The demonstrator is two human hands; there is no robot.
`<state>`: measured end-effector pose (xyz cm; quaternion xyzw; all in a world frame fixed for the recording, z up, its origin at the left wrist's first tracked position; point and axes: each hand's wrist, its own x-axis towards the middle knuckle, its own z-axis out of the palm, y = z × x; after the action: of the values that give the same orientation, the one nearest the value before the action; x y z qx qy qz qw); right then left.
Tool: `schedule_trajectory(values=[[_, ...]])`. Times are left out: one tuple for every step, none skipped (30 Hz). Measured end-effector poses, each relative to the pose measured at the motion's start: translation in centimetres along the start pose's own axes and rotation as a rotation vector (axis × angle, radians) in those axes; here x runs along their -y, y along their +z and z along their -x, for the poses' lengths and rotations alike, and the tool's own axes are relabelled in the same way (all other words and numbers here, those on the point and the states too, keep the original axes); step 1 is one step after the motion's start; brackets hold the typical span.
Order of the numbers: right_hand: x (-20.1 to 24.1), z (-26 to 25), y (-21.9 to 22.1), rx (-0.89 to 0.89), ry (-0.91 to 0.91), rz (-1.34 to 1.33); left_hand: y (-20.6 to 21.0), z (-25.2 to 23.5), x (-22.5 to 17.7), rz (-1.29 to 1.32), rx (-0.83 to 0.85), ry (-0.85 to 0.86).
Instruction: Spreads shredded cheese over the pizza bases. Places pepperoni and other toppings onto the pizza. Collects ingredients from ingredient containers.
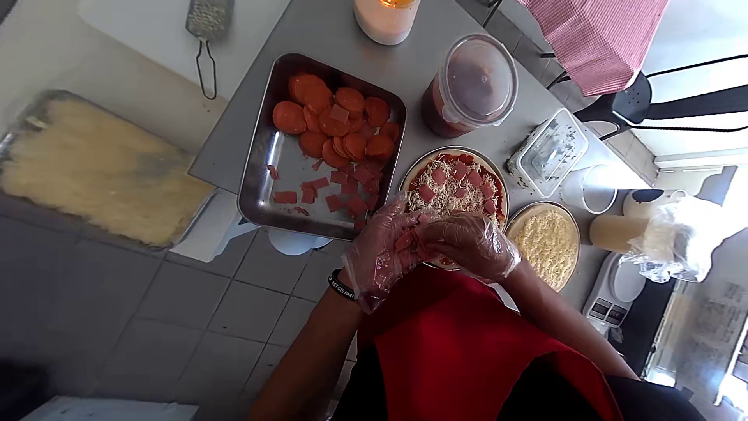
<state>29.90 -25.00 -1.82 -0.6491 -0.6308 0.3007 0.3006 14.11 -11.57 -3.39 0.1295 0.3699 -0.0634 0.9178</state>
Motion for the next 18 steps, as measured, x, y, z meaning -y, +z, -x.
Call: schedule_trajectory(values=[[-0.2, 0.0, -0.3, 0.039, -0.009, -0.005, 0.1, 0.0, 0.0, -0.011, 0.011, -0.008], [-0.3, 0.1, -0.6, 0.080, -0.017, -0.001, 0.0, 0.0, 0.1, -0.025, 0.026, -0.016], [-0.3, 0.1, -0.9, 0.106, -0.023, 0.009, 0.0, 0.0, 0.1, -0.037, 0.033, -0.025], [-0.4, 0.1, -1.1, 0.131, -0.026, 0.014, 0.0, 0.0, 0.2, -0.046, 0.041, -0.034], [-0.5, 0.2, -1.2, 0.147, -0.030, 0.020, -0.1, 0.0, 0.3, -0.047, 0.041, -0.043], [-0.6, 0.2, -1.2, 0.151, -0.039, 0.021, -0.1, -0.1, 0.3, -0.034, 0.026, -0.053], [-0.6, 0.2, -1.2, 0.147, -0.044, 0.021, 0.0, -0.1, 0.3, -0.024, 0.004, -0.063], [-0.7, 0.2, -1.1, 0.129, -0.051, 0.022, -0.1, -0.2, 0.4, -0.017, 0.002, -0.069], [-0.8, 0.3, -1.0, 0.098, -0.061, 0.022, -0.2, -0.3, 0.5, -0.007, 0.013, -0.070], [-0.9, 0.4, -0.8, 0.057, -0.061, 0.011, -0.2, -0.4, 0.5, -0.003, 0.021, -0.063], [-1.0, 0.5, -0.7, 0.004, -0.038, -0.020, -0.2, -0.4, 0.6, -0.004, 0.022, -0.047], [-1.1, 0.6, -0.7, -0.067, 0.017, -0.056, -0.3, -0.4, 0.8, -0.003, 0.011, -0.030], [-1.0, 0.6, -0.6, -0.153, 0.103, -0.081, -0.4, -0.3, 1.0, -0.010, -0.010, -0.017], [-1.1, 0.5, -0.6, -0.229, 0.212, -0.104, -0.6, -0.1, 1.2, -0.017, -0.034, -0.009], [-1.3, 0.3, -0.5, -0.284, 0.326, -0.139, -1.0, 0.1, 1.3, -0.015, -0.054, 0.000], [-1.6, 0.0, -0.5, -0.312, 0.431, -0.174, -1.4, 0.2, 1.6, -0.021, -0.052, 0.009], [-2.0, -0.2, -0.4, -0.314, 0.514, -0.210, -1.8, 0.2, 1.7, -0.020, -0.050, 0.012], [-2.4, -0.3, -0.2, -0.298, 0.556, -0.232, -1.9, 0.2, 1.8, -0.013, -0.049, 0.017]])
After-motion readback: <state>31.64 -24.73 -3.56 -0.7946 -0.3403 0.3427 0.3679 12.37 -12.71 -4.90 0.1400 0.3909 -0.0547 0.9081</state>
